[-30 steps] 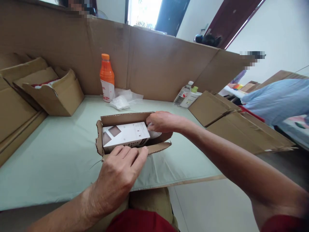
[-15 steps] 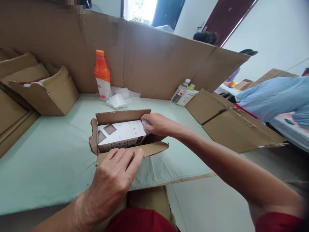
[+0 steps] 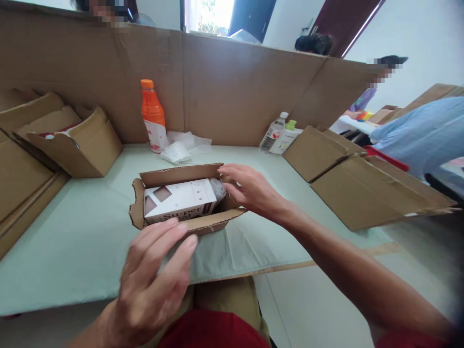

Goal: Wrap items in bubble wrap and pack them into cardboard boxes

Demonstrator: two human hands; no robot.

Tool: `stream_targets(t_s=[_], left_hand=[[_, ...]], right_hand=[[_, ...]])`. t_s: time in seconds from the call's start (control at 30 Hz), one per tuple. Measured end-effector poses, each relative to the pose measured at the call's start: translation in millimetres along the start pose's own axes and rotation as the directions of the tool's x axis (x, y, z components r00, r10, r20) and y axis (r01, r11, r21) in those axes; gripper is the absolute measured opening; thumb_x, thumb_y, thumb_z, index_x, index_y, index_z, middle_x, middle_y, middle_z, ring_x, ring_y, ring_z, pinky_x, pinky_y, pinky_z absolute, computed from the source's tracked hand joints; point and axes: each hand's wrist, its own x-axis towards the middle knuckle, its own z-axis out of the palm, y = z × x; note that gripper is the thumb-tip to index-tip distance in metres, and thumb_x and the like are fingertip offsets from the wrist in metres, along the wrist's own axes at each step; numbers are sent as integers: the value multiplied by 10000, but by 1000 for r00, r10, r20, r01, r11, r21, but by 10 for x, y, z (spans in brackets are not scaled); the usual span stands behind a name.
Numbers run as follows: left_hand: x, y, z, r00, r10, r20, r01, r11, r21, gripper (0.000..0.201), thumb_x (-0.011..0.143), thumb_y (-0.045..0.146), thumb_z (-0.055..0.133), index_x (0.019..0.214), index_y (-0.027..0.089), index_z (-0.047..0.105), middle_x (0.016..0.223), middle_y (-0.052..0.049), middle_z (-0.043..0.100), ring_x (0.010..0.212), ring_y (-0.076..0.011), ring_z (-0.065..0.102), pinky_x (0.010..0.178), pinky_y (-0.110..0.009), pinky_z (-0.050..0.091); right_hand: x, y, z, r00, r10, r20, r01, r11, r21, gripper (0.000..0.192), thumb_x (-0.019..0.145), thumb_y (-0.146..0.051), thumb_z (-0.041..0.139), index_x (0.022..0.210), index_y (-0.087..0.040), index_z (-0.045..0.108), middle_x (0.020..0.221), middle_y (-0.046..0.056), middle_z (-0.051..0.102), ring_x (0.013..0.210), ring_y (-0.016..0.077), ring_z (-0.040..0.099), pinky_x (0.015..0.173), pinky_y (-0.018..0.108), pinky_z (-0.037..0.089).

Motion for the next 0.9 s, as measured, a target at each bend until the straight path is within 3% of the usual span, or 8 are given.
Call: stream_targets(t_s=[0.13, 0.23, 0.37, 0.47, 0.57, 0.67, 0.77, 0.9], left_hand=[[-393, -139, -47, 893, -383, -237, 396, 918, 8, 802, 797, 59, 733, 1504, 330, 470, 1427, -96, 558, 1285, -300, 569, 1138, -557, 447], [-714, -319, 103, 697, -712, -82, 690, 698, -195, 739, 857, 240, 722, 1527, 319, 420, 1510, -112, 494, 1314, -316, 554, 1159, -601, 417], [-760, -529, 385, 552, -824, 132, 793, 469, -389, 677, 871, 354, 699, 1486, 285, 426, 1459, -128, 532, 1183, -253, 644, 1051, -483, 542], [-472, -579, 586, 529, -839, 126, 791, 434, -431, 633, 847, 371, 701, 1421, 221, 481, 1378, -138, 586, 1147, -241, 655, 1016, -443, 560], [-227, -497, 778, 577, -803, 149, 755, 456, -471, 661, 823, 339, 690, 1432, 200, 475, 1383, -148, 590, 1183, -261, 638, 1030, -466, 548], [-268, -325, 884, 578, -799, 165, 757, 450, -474, 664, 838, 296, 662, 1461, 220, 446, 1411, -153, 575, 1166, -260, 652, 1021, -478, 552], [-536, -202, 814, 530, -840, 113, 784, 435, -443, 671, 866, 292, 643, 1490, 232, 403, 1445, -162, 545, 1198, -266, 635, 1044, -490, 533], [-917, -307, 445, 402, -915, -47, 839, 388, -382, 689, 879, 318, 646, 1506, 235, 373, 1473, -164, 510, 1257, -282, 596, 1102, -521, 476]], right_hand=[[-637, 289, -8, 923, 189, -335, -115, 967, 228, 258, 956, -288, 549, 1168, -227, 683, 1245, 93, 712, 1198, 271, 636, 1066, 476, 466], [-879, 358, 350, 941, 290, -174, -196, 886, 419, 443, 869, -371, 671, 1289, -239, 613, 1264, 108, 695, 1103, 275, 662, 945, 456, 537], [-687, 227, 877, 963, 266, 37, -241, 797, 554, 511, 812, -427, 718, 1243, -182, 596, 1188, 138, 702, 991, 271, 656, 869, 429, 547], [-501, 241, 979, 936, 349, 45, -310, 757, 576, 403, 830, -410, 662, 1136, -154, 604, 1021, 112, 721, 822, 228, 637, 770, 387, 538], [-549, 413, 927, 897, 441, 22, -362, 707, 608, 378, 811, -422, 649, 1078, -162, 587, 989, 109, 722, 798, 232, 643, 732, 381, 534], [-694, 568, 904, 880, 475, 18, -385, 690, 613, 410, 807, -502, 663, 1033, -171, 583, 1007, 138, 725, 868, 279, 670, 774, 421, 542], [-616, 563, 1010, 921, 390, 24, -316, 708, 632, 462, 824, -541, 668, 1088, -171, 590, 1078, 160, 726, 961, 306, 675, 839, 441, 539], [56, 197, 1368, 989, 136, 63, -141, 697, 703, 487, 834, -510, 663, 1161, -158, 587, 1119, 161, 724, 1009, 310, 665, 881, 445, 535]])
